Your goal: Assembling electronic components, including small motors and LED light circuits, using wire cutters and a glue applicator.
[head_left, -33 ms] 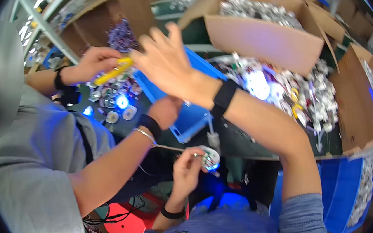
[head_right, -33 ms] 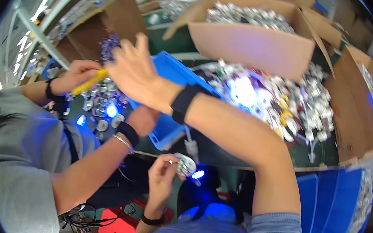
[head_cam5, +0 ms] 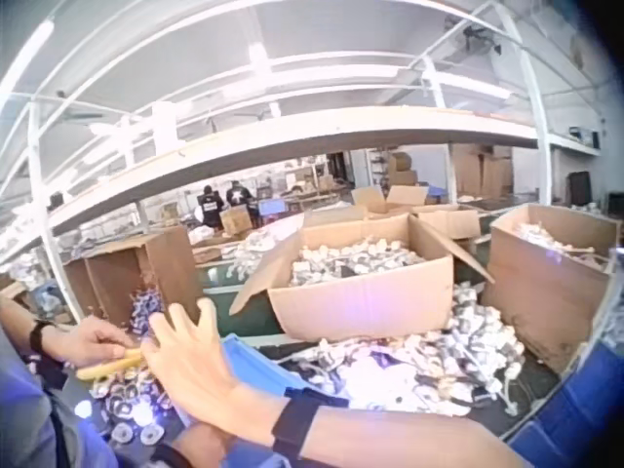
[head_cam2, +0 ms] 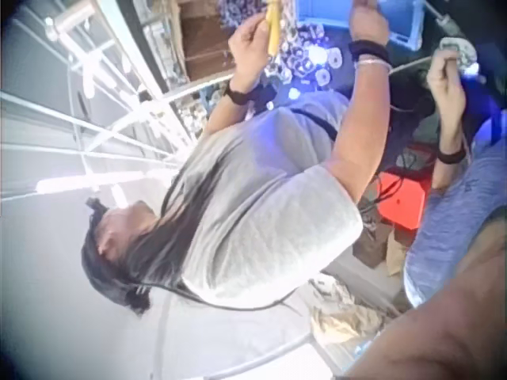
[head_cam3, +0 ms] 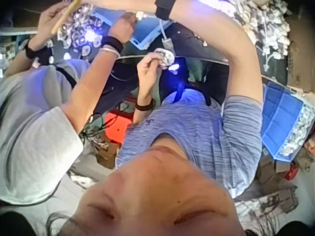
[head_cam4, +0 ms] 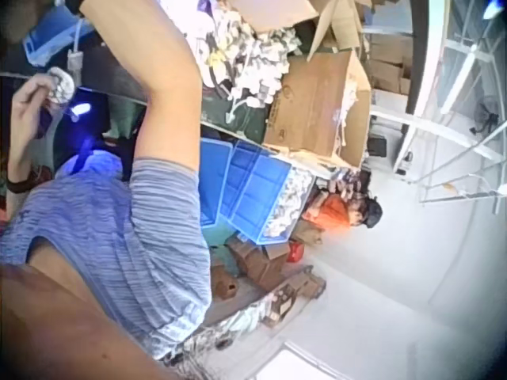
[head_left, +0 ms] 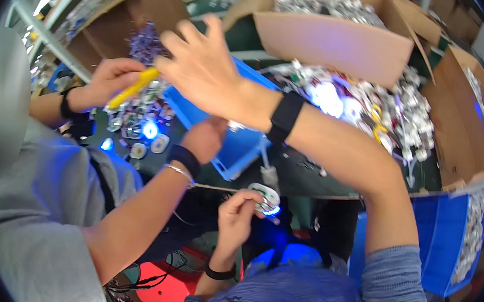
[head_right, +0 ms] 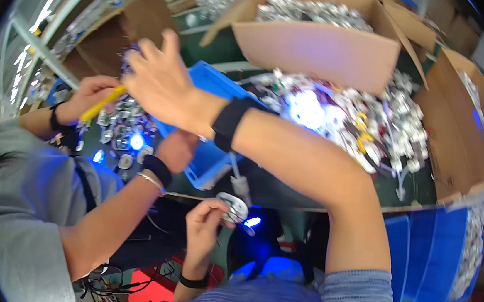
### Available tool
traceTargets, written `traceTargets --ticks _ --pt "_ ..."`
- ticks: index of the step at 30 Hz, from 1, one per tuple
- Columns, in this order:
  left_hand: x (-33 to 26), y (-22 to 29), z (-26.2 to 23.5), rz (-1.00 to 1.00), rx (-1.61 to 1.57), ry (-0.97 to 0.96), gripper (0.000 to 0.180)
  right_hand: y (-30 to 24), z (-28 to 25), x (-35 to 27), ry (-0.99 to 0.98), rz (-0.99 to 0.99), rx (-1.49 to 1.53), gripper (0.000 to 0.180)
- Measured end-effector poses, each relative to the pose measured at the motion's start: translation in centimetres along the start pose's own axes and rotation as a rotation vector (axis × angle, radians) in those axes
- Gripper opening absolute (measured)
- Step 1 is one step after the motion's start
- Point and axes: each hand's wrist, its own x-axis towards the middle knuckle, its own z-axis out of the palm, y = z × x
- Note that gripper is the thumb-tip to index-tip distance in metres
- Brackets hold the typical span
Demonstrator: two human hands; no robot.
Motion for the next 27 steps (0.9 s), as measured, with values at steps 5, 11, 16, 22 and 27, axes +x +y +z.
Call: traceTargets --ticks 5,11,16,22,27 --pt "0.7 0.9 -0.5 -0.079 -0.14 -0.131 0.026 5.3 -8.3 -2.4 0.202 -0.226 0.039 0.014" --pt "1.4 1.3 0.6 -0.075 -0.266 -0.337 0.068 4.0 -14.0 -15.4 -0.04 -0.2 -0.043 0.031" --pt "1.4 1.7 1.6 -0.209 -0.263 -0.248 0.07 2.9 -13.4 -18.8 0.05 -0.05 0.0 0.025" --pt "1.5 1.4 1.1 -0.145 -0.181 -0.282 0.054 2.4 -13.6 -20.1 -0.007 0.045 0.06 0.03" --pt "1.7 2.0 3.1 -0.124 -0.093 -0.088 0.04 1.0 -13.6 -20.7 -0.074 0.496 0.253 0.038"
